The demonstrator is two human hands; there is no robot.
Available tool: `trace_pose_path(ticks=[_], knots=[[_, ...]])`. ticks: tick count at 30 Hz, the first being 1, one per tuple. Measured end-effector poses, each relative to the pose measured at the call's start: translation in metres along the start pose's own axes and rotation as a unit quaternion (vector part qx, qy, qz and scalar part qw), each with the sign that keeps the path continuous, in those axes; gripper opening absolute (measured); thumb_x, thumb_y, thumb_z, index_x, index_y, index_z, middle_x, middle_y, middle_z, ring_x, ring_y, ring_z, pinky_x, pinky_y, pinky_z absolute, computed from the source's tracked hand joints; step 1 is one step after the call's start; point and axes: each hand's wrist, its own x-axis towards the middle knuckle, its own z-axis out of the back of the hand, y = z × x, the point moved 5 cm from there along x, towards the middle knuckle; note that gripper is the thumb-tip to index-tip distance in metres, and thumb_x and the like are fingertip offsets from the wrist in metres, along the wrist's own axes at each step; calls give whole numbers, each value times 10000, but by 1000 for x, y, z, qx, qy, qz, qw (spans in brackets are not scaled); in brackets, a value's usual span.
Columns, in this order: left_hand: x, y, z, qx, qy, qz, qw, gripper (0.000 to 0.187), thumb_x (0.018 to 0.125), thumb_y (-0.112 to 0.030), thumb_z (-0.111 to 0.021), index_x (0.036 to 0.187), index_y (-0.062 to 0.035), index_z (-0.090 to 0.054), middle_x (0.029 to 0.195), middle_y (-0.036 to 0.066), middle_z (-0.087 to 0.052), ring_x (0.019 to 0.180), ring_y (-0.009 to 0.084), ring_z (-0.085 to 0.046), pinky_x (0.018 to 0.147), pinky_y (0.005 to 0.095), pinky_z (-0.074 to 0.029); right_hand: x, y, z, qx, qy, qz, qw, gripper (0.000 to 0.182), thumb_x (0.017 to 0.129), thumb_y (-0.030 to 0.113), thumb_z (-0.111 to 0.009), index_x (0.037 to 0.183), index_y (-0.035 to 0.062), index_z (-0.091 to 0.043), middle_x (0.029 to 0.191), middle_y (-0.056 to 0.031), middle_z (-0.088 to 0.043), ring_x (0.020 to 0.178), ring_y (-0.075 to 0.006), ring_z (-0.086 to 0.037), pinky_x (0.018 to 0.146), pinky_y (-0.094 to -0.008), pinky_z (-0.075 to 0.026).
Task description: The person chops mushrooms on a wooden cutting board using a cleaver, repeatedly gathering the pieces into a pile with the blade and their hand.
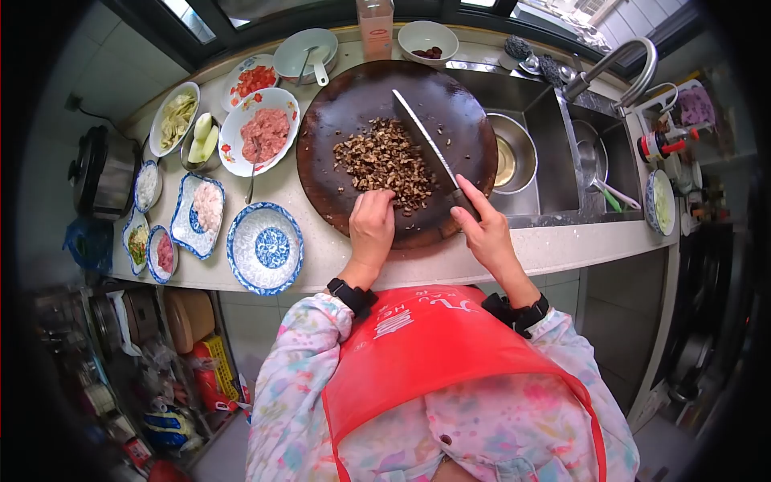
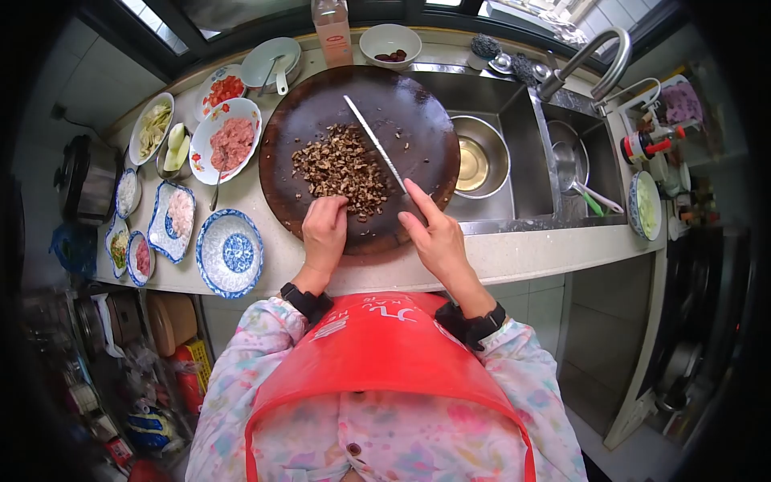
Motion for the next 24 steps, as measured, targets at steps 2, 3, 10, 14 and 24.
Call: trace_pose_path(ticks=[2, 3, 10, 14, 24], knots=[[5, -5, 4, -14, -17, -7, 1000, 145, 735, 36, -594, 866, -26, -595, 832, 129, -583, 804, 302, -567, 721, 381, -465, -1, -3, 2, 16, 12, -26, 999, 469, 863, 171, -594, 1315, 191, -472, 978, -138, -664, 779, -254, -657, 668, -313, -489], [6, -10, 7, -2, -24, -31, 999, 161, 729, 23, -606, 880, -32, -600, 863, 119, -588, 810, 298, -565, 720, 378, -467, -3, -8, 6, 98, 14, -57, 993, 463, 878, 157, -577, 1326, 176, -462, 878, -95, -648, 655, -180, -603, 572, -273, -455], [-26, -35, -11, 33, 122, -177, 976, 307, 680, -71, -635, 987, -81, -619, 1050, 87, -573, 818, 245, -554, 683, 344, -490, -44, -85, 48, 331, -37, -186, 924, 511, 945, 190, -456, 1418, 212, -265, 626, -26, -497, 382, -80, -419, 313, -213, -318], [-27, -30, -22, 11, 159, -212, 964, 293, 685, -59, -565, 978, -48, -583, 1030, 99, -554, 831, 245, -549, 665, 335, -495, -74, -99, 26, 440, -65, -297, 845, 514, 955, 266, -430, 1421, 263, -215, 638, -35, -486, 377, -96, -400, 312, -233, -325], [24, -21, -24, 1, 106, -185, 977, 248, 704, 0, -546, 949, -25, -574, 959, 105, -553, 855, 271, -547, 704, 357, -486, -51, -35, -49, 429, -8, -202, 880, 553, 908, 164, -547, 1402, 145, -299, 657, -26, -509, 428, -82, -450, 358, -231, -357]])
